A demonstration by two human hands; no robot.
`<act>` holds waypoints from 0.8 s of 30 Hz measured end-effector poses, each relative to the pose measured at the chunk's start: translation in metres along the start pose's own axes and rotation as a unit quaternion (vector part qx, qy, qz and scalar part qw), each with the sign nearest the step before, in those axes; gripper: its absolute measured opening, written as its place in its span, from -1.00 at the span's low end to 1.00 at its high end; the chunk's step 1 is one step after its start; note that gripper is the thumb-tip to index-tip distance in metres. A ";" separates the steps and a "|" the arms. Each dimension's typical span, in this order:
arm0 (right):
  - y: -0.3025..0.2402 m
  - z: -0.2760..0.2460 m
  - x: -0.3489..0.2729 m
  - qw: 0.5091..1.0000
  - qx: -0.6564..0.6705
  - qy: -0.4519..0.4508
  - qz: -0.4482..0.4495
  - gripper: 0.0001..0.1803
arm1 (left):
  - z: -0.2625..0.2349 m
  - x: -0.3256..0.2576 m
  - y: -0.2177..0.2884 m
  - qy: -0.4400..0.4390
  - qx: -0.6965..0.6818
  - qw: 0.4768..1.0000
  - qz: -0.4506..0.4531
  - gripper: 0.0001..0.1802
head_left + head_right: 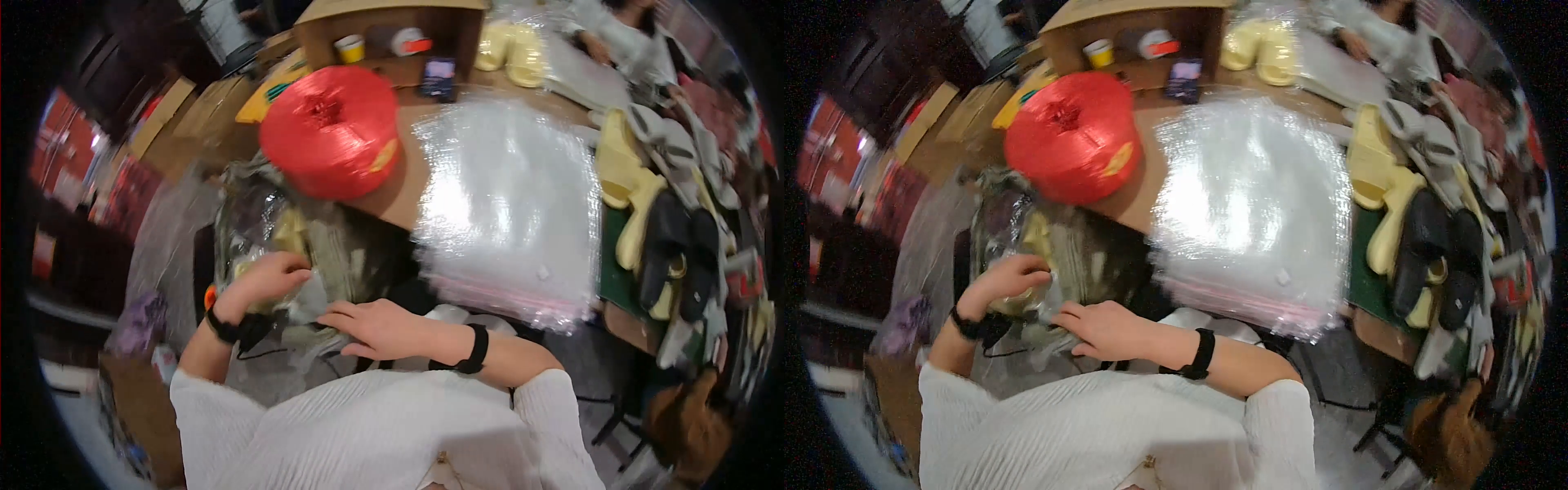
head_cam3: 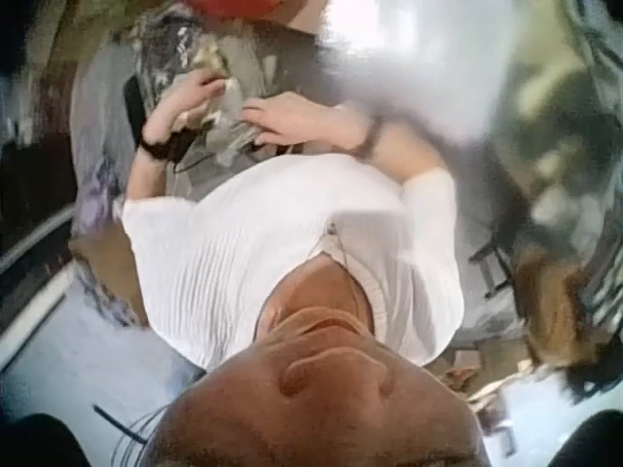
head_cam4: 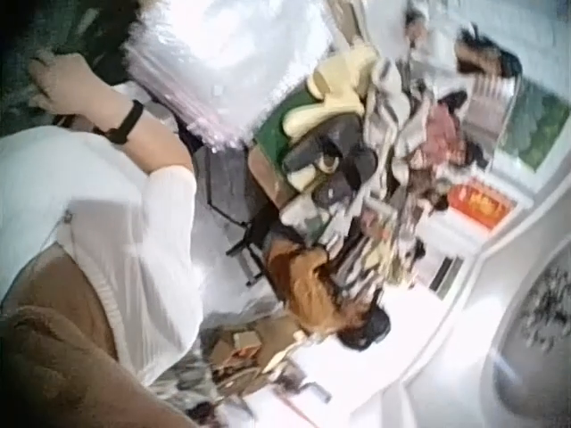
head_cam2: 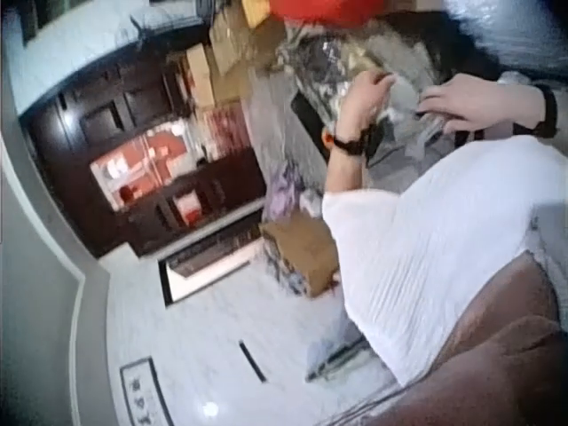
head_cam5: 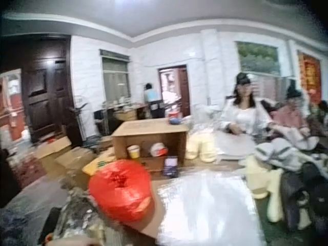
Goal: Packing finished sandals into plastic bags in a workshop.
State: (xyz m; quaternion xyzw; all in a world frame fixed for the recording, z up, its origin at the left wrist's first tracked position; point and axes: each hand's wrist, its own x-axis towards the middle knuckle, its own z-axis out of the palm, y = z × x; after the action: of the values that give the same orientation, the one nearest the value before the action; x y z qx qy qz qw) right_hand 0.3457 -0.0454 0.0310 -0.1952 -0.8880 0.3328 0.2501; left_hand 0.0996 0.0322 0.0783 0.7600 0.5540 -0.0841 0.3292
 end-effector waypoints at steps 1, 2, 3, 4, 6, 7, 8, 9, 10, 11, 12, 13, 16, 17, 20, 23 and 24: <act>-0.004 -0.011 -0.006 1.000 0.000 0.028 0.006 -0.50 | -0.013 -0.012 0.031 0.079 0.016 0.997 0.005 -0.66; -0.008 -0.024 -0.013 0.998 0.006 0.053 0.016 -0.50 | -0.019 -0.021 0.058 0.155 0.033 0.985 0.060 -0.67; -0.010 -0.036 -0.022 0.997 -0.013 0.065 0.030 -0.50 | -0.021 -0.027 0.085 0.230 0.046 0.965 0.117 -0.68; -0.012 -0.048 -0.032 0.995 -0.026 0.089 0.045 -0.52 | -0.022 -0.033 0.111 0.277 0.023 0.939 0.202 -0.69; -0.019 -0.073 -0.054 0.987 -0.029 0.134 0.088 -0.62 | -0.022 -0.039 0.156 0.236 -0.040 0.917 0.318 -0.67; -0.022 -0.084 -0.068 0.983 -0.046 0.144 0.100 -0.62 | -0.019 -0.037 0.175 0.197 -0.080 0.906 0.367 -0.66; -0.026 -0.095 -0.081 0.968 -0.074 0.207 0.125 -0.67 | -0.015 -0.035 0.191 0.164 -0.113 0.893 0.404 -0.65; -0.031 -0.105 -0.095 0.946 -0.102 0.269 0.148 -0.71 | -0.011 -0.033 0.207 0.128 -0.144 0.877 0.441 -0.63; -0.033 -0.113 -0.109 0.922 -0.142 0.307 0.190 -0.74 | -0.008 -0.031 0.224 0.078 -0.197 0.870 0.445 -0.61; -0.035 -0.122 -0.124 0.893 -0.181 0.343 0.229 -0.77 | -0.005 -0.027 0.235 0.056 -0.227 0.859 0.456 -0.60; -0.038 -0.133 -0.139 0.868 -0.208 0.370 0.259 -0.78 | -0.001 -0.021 0.247 0.047 -0.263 0.840 0.473 -0.58; -0.039 -0.145 -0.158 0.842 -0.222 0.401 0.284 -0.80 | 0.004 -0.012 0.261 0.033 -0.298 0.819 0.489 -0.57; -0.037 -0.173 -0.216 0.732 -0.309 0.507 0.334 -0.82 | 0.014 0.013 0.305 -0.027 -0.426 0.765 0.482 -0.57; -0.036 -0.184 -0.232 0.688 -0.387 0.514 0.336 -0.83 | 0.014 0.018 0.318 -0.031 -0.426 0.761 0.487 -0.57; -0.039 -0.218 -0.290 0.584 -0.465 0.560 0.360 -0.80 | 0.017 0.031 0.358 -0.051 -0.587 0.653 0.477 -0.64; -0.035 -0.241 -0.346 0.481 -0.517 0.526 0.474 -0.58 | 0.045 0.072 0.352 0.049 -0.477 0.726 0.493 -0.67; -0.025 -0.248 -0.359 0.463 -0.487 0.506 0.541 -0.49 | 0.054 0.087 0.349 0.101 -0.434 0.764 0.466 -0.68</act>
State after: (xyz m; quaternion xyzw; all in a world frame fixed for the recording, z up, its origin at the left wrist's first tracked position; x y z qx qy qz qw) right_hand 0.7703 -0.1248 0.0977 -0.8610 -0.3408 -0.2419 0.2900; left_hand 0.4576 0.0093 0.1357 0.7044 0.1386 0.4070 0.5647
